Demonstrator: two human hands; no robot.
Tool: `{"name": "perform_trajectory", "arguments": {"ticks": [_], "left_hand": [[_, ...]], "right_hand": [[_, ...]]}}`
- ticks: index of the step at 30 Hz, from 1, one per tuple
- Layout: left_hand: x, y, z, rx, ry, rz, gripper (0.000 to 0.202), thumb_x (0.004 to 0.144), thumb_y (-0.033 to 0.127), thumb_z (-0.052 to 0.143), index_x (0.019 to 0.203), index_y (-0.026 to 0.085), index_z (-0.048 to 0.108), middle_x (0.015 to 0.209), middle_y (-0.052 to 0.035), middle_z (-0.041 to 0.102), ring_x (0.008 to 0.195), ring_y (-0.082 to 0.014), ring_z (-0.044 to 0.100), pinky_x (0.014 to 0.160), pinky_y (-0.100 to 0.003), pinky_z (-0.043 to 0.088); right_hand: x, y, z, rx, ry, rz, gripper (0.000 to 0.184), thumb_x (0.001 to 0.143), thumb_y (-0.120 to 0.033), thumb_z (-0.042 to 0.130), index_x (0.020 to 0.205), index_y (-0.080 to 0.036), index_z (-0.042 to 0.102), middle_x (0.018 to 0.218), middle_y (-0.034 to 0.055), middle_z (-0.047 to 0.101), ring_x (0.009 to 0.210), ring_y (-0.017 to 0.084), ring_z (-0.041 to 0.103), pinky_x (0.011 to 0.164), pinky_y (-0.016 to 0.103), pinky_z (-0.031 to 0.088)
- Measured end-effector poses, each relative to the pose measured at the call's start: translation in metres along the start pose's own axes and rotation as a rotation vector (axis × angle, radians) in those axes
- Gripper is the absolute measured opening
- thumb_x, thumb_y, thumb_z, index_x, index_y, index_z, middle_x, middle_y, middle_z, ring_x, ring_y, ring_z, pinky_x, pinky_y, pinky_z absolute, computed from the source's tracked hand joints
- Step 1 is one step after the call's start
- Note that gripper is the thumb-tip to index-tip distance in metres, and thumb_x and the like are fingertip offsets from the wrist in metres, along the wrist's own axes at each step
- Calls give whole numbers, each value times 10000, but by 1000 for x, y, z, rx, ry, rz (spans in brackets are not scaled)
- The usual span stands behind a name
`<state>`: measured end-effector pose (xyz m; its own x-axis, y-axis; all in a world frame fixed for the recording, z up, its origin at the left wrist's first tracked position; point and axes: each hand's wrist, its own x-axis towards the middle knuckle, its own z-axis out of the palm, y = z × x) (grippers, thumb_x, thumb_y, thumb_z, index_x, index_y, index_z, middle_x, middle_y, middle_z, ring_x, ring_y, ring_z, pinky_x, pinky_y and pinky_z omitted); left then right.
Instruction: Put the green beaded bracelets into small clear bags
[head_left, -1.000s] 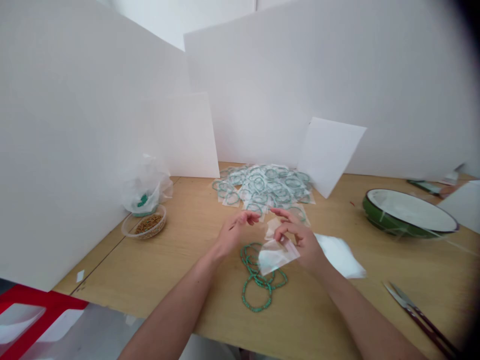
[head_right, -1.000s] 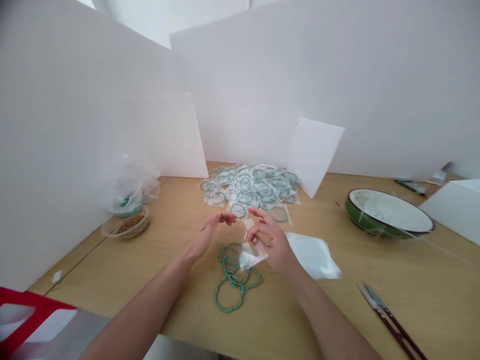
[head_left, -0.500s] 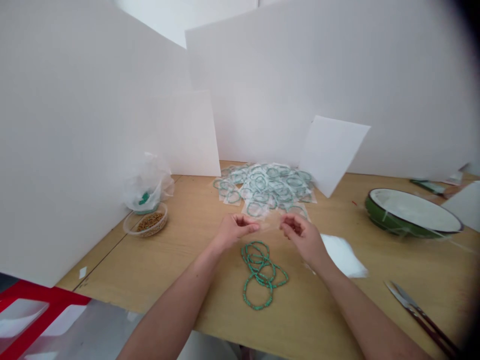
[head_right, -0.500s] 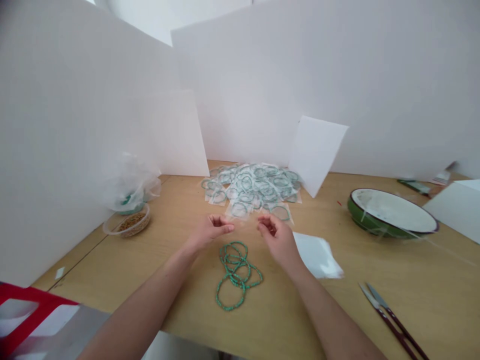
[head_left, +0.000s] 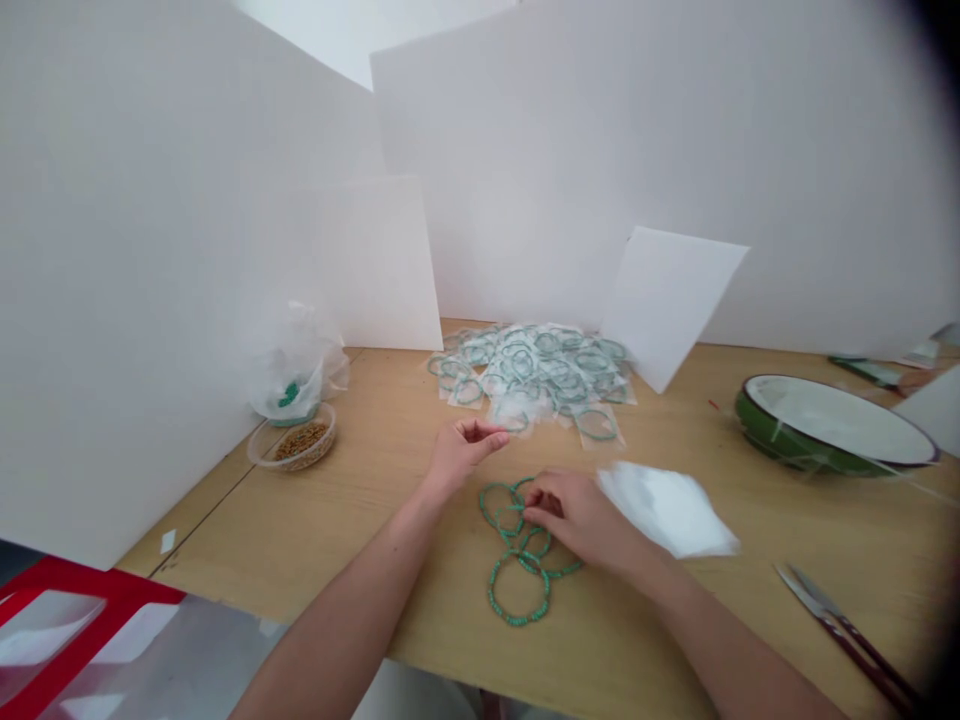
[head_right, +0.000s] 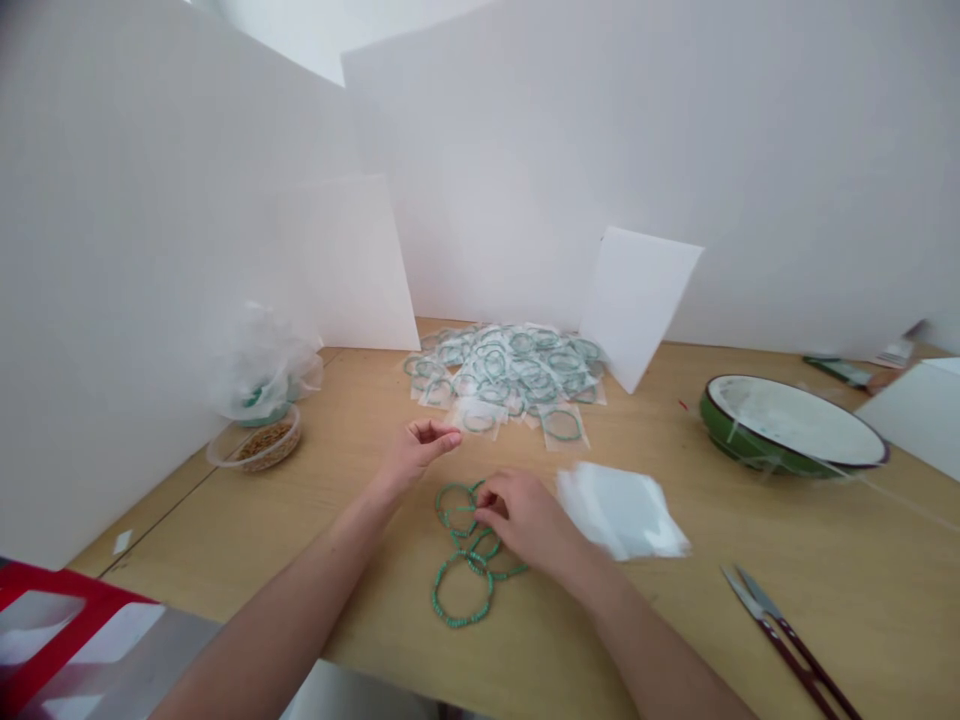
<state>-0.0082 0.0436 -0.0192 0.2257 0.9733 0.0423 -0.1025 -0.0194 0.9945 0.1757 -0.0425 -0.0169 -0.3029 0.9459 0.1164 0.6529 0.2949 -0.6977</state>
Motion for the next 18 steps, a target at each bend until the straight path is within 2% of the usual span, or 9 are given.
{"name": "perform_trajectory", "arguments": {"ticks": [4,7,10,12,15,18], "left_hand": [[-2,-1,3,1,-36,-13,359,532,407,869,718,143,710,717,-38,719,650,-134,622,691,-276,474],[-5,-2,7,22,-97,-11,367,547,420,860,738,141,717,724,-47,721,647,-139,622,676,-273,468],[-9,-3,12,68,-124,-3,356,570,422,849,750,143,719,717,-43,716,623,-133,612,638,-257,452],[-11,-4,15,101,-124,-4,344,575,418,846,740,146,717,705,-37,712,602,-124,600,614,-247,441],[-12,-6,17,124,-122,8,322,583,410,840,720,147,716,711,-40,713,587,-118,587,590,-239,429],[-12,-7,17,149,-108,41,288,612,396,825,735,153,729,716,-40,713,586,-115,577,571,-231,410]], "right_hand": [[0,-2,-16,469,84,70,170,813,-375,676,809,-207,651,643,-7,652,544,143,582,525,270,457],[0,-1,-25,681,339,54,230,775,-405,734,830,-202,641,633,5,677,548,156,628,554,290,523],[0,2,-28,733,617,19,261,748,-387,773,868,-193,647,707,34,721,610,184,683,608,322,576],[1,3,-27,725,723,15,268,744,-376,782,887,-192,650,753,44,738,635,194,703,625,329,589],[1,4,-22,668,796,28,240,761,-365,772,888,-196,657,769,42,742,661,190,714,649,312,591],[1,6,-18,589,771,45,235,776,-379,756,894,-197,665,744,34,732,664,183,708,652,302,587]]}}
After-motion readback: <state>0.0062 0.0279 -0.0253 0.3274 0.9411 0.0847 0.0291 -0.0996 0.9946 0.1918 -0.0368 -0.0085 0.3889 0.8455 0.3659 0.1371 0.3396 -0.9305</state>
